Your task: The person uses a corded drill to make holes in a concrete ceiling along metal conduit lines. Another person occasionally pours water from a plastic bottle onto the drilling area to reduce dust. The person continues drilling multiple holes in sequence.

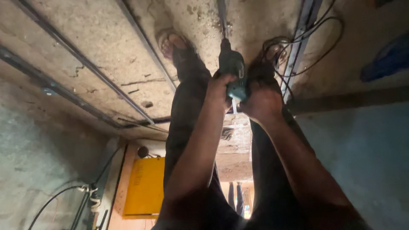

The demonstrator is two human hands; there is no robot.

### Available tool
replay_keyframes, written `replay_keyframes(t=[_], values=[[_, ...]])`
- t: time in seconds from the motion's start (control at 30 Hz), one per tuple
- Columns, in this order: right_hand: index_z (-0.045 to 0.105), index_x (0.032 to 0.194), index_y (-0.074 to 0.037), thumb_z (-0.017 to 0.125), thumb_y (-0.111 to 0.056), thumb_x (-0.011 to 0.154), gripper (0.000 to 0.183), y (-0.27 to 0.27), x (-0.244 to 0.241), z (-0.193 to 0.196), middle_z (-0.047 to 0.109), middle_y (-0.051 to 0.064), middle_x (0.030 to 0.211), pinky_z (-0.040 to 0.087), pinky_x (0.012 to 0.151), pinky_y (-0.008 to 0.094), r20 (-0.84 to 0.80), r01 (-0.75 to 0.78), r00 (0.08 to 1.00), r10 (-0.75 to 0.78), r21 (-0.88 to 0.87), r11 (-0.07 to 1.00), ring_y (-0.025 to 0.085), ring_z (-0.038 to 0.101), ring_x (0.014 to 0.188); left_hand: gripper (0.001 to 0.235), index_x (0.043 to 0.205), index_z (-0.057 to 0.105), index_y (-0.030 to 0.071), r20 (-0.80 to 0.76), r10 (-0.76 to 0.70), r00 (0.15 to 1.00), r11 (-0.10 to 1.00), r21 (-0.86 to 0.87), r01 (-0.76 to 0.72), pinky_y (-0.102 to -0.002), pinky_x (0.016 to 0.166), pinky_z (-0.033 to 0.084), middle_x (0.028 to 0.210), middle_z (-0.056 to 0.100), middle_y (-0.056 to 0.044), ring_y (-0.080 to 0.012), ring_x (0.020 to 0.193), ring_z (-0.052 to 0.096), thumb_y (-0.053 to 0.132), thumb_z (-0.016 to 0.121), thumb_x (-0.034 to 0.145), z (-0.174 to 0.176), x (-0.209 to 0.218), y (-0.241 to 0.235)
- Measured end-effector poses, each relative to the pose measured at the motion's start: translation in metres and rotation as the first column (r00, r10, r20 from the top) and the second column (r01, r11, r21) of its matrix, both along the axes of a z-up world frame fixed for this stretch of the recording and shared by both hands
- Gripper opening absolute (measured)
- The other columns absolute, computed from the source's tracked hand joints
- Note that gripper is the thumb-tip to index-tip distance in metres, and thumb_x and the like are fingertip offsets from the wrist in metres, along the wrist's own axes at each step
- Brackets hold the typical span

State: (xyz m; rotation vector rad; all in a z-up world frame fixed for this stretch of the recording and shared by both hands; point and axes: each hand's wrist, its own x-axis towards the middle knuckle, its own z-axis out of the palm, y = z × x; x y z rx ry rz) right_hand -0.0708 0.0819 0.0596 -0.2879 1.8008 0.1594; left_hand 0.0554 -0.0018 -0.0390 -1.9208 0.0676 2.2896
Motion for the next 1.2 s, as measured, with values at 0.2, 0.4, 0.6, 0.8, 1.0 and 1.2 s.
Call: replay_keyframes(t=[0.2, 0.4, 0.6, 0.8, 1.0, 1.2], values=[[0.065, 0.110, -0.008, 0.084, -0.032, 0.066, 0.054, -0.003, 0.008, -0.004, 0.071, 0.018, 0.108, 0.057, 0.080, 0.052, -0.124, 0.162, 0.974, -0.189, -0.203, 0.966, 0.041, 0.070, 0.094, 0.038, 0.114, 0.066, -0.007, 0.072, -0.248, 0.966, 0.964, -0.077, 0.253, -0.038, 0.059, 0.056, 0.088, 0.069, -0.013, -0.0237, 0.068, 0.068, -0.003, 0.068, 0.077, 0.004, -0.027, -0.019], [0.065, 0.116, -0.008, 0.078, -0.024, 0.071, 0.049, -0.005, -0.023, -0.003, 0.071, 0.018, 0.108, 0.059, 0.079, 0.047, -0.185, -0.157, 0.976, 0.111, -0.258, 0.953, 0.037, 0.072, 0.092, 0.043, 0.119, 0.062, -0.002, 0.004, 0.059, 0.998, 0.994, 0.095, -0.059, -0.038, 0.069, 0.061, 0.092, 0.071, -0.013, -0.0253, 0.077, 0.072, 0.002, 0.066, 0.076, 0.005, -0.035, -0.024], [0.062, 0.123, 0.003, 0.093, -0.036, 0.054, 0.085, -0.011, -0.038, 0.002, 0.068, 0.027, 0.112, 0.052, 0.087, 0.050, -0.064, 0.026, 0.997, -0.052, -0.350, 0.936, 0.048, 0.065, 0.104, 0.039, 0.118, 0.060, 0.001, -0.005, -0.086, 0.996, 0.992, 0.090, 0.086, -0.040, 0.073, 0.059, 0.096, 0.067, -0.013, -0.0252, 0.083, 0.070, 0.005, 0.069, 0.080, -0.007, -0.014, -0.012], [0.060, 0.133, -0.003, 0.096, -0.035, 0.055, 0.092, -0.001, -0.042, -0.004, 0.070, 0.020, 0.125, 0.053, 0.097, 0.039, 0.259, 0.377, 0.900, -0.349, -0.065, 0.924, 0.033, 0.069, 0.114, 0.038, 0.115, 0.061, 0.000, 0.010, -0.085, 0.996, 0.994, 0.076, 0.084, -0.039, 0.067, 0.059, 0.092, 0.068, -0.013, -0.0251, 0.077, 0.070, 0.002, 0.067, 0.078, 0.006, -0.014, -0.016], [0.065, 0.124, -0.002, 0.097, -0.021, 0.052, 0.081, 0.002, -0.040, -0.023, 0.075, 0.013, 0.105, 0.054, 0.089, 0.036, 0.425, 0.514, 0.770, -0.476, 0.030, 0.857, 0.026, 0.072, 0.096, 0.038, 0.114, 0.062, -0.002, -0.013, -0.095, 0.995, 0.995, 0.021, 0.095, -0.039, 0.064, 0.058, 0.088, 0.068, -0.010, -0.0240, 0.073, 0.068, -0.002, 0.065, 0.076, 0.016, -0.031, -0.030], [0.074, 0.113, 0.002, 0.091, -0.011, 0.054, 0.064, 0.001, -0.040, -0.033, 0.078, 0.014, 0.097, 0.054, 0.083, 0.036, 0.471, 0.641, 0.628, -0.619, 0.138, 0.755, 0.028, 0.072, 0.086, 0.034, 0.111, 0.064, -0.004, -0.049, -0.094, 0.994, 0.995, 0.021, 0.095, -0.039, 0.064, 0.058, 0.087, 0.067, -0.011, -0.0243, 0.073, 0.068, -0.001, 0.065, 0.077, 0.015, -0.032, -0.033]])
